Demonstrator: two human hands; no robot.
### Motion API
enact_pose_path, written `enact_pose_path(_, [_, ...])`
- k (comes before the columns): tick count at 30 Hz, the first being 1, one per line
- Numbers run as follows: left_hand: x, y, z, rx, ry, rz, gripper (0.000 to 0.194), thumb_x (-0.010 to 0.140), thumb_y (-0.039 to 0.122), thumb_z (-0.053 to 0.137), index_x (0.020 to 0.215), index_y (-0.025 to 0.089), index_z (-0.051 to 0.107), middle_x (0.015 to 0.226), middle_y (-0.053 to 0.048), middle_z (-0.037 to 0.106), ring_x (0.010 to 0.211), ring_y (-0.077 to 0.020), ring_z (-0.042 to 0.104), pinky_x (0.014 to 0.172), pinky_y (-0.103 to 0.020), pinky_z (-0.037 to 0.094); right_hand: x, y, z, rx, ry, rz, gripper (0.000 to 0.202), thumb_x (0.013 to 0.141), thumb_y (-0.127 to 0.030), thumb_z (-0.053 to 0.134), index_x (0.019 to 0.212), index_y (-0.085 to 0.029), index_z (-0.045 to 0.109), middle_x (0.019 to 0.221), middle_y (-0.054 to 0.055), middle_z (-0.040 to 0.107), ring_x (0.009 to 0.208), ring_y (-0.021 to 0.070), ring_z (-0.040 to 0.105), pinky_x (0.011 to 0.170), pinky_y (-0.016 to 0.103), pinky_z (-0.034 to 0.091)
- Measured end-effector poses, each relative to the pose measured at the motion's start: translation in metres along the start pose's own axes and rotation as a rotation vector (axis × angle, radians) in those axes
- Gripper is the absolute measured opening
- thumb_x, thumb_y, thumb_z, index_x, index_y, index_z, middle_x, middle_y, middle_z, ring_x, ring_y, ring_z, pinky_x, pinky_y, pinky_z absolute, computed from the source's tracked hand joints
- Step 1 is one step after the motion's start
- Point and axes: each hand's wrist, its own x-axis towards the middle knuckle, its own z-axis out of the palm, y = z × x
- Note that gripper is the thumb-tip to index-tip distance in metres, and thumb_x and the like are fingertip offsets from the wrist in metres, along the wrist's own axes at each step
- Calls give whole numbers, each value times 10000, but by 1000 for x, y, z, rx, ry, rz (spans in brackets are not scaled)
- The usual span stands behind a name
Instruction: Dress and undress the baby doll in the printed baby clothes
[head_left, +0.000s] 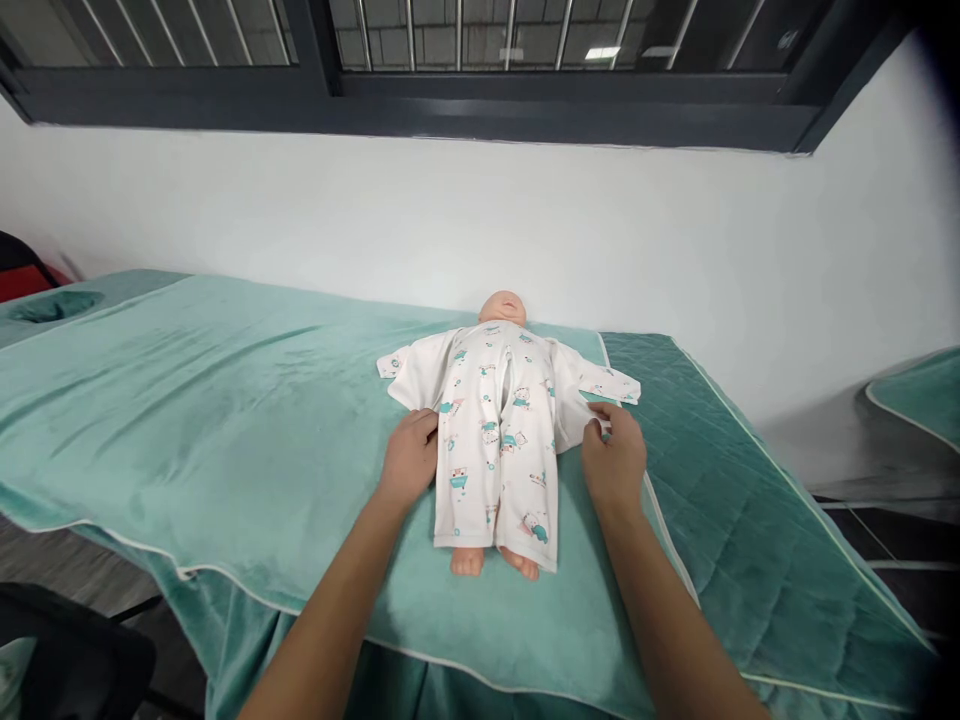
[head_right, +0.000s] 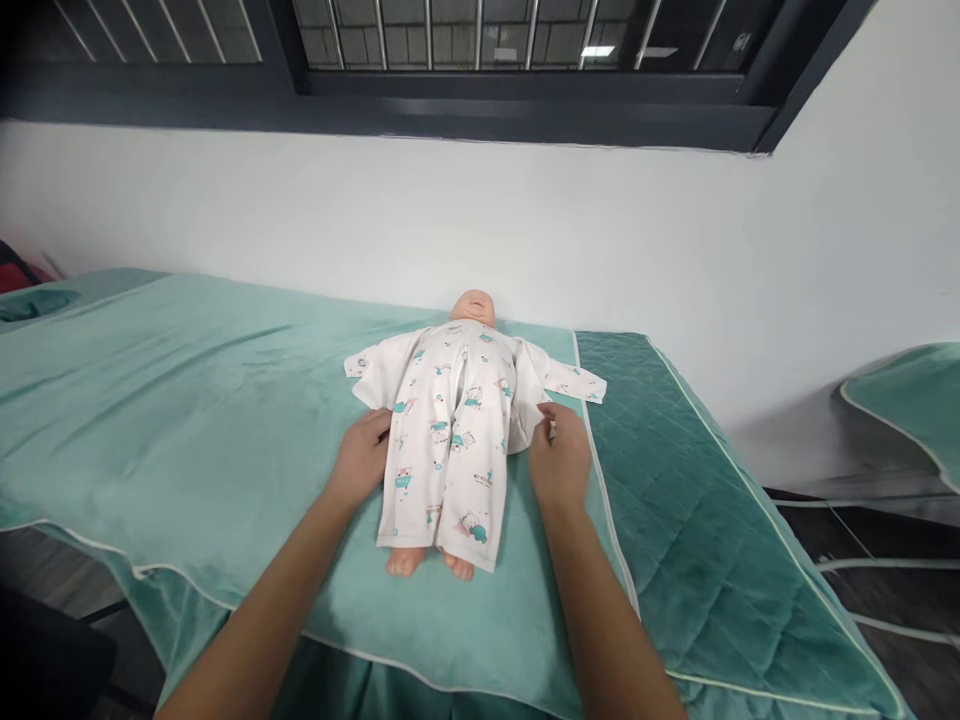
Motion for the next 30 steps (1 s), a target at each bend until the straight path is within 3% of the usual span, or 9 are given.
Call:
enact_pose_path(2, [0, 0, 1, -2, 3, -7, 213, 829, 154, 441, 630, 193, 504, 695, -19, 544, 742, -175, 484, 677, -289, 352, 2, 3, 0, -155, 60, 56, 369, 821, -224, 445, 1129, -152, 636, 1124, 132, 667, 1081, 290, 555, 929, 427, 421])
enact_pose_path(5, [0, 0, 1, -4, 4, -11, 214, 831, 160, 443, 625, 193, 489, 692, -17, 538, 745, -174, 483, 674, -288, 347, 1, 3, 1, -361, -7, 133, 435, 820, -247, 487, 1231, -155, 598, 1253, 150, 625, 1215, 336, 480, 994, 495, 367])
enact_pose_path(8, [-1, -1, 1, -9, 6, -7, 213, 831, 160, 447, 626, 193, 494, 689, -16, 533, 739, -173, 479, 670, -290, 343, -1, 0, 2, -457, -60, 176, 420, 856, -287, 493, 1251, -185, 592, 1308, 133, 600, 1241, 325, 474, 1020, 501, 340])
enact_pose_path(20, [-1, -1, 0, -26, 3, -9, 211, 831, 160, 444, 631, 191, 502, 686, -13, 529, 734, -170, 476, 671, -288, 343, 0, -3, 1, -538, -77, 223, 197, 877, -314, 513, 939, -218, 673, 1274, 86, 625, 1186, 306, 514, 966, 493, 369])
enact_pose_path(27, [0, -1, 1, -24, 5, -21, 208, 819, 158, 445, 619, 190, 492, 669, -9, 516, 717, -166, 469, 664, -285, 337, 2, -7, -2, -554, -102, 246, 211, 902, -336, 503, 921, -219, 678, 1098, 65, 681, 1089, 280, 563, 954, 464, 368])
enact_pose_path(30, [0, 0, 0, -19, 2, -13, 211, 822, 161, 441, 625, 191, 508, 671, -11, 525, 719, -168, 474, 664, -287, 338, 2, -9, -2, -559, -84, 270, 232, 904, -348, 512, 1021, -207, 653, 1101, 86, 674, 1067, 275, 579, 937, 445, 374])
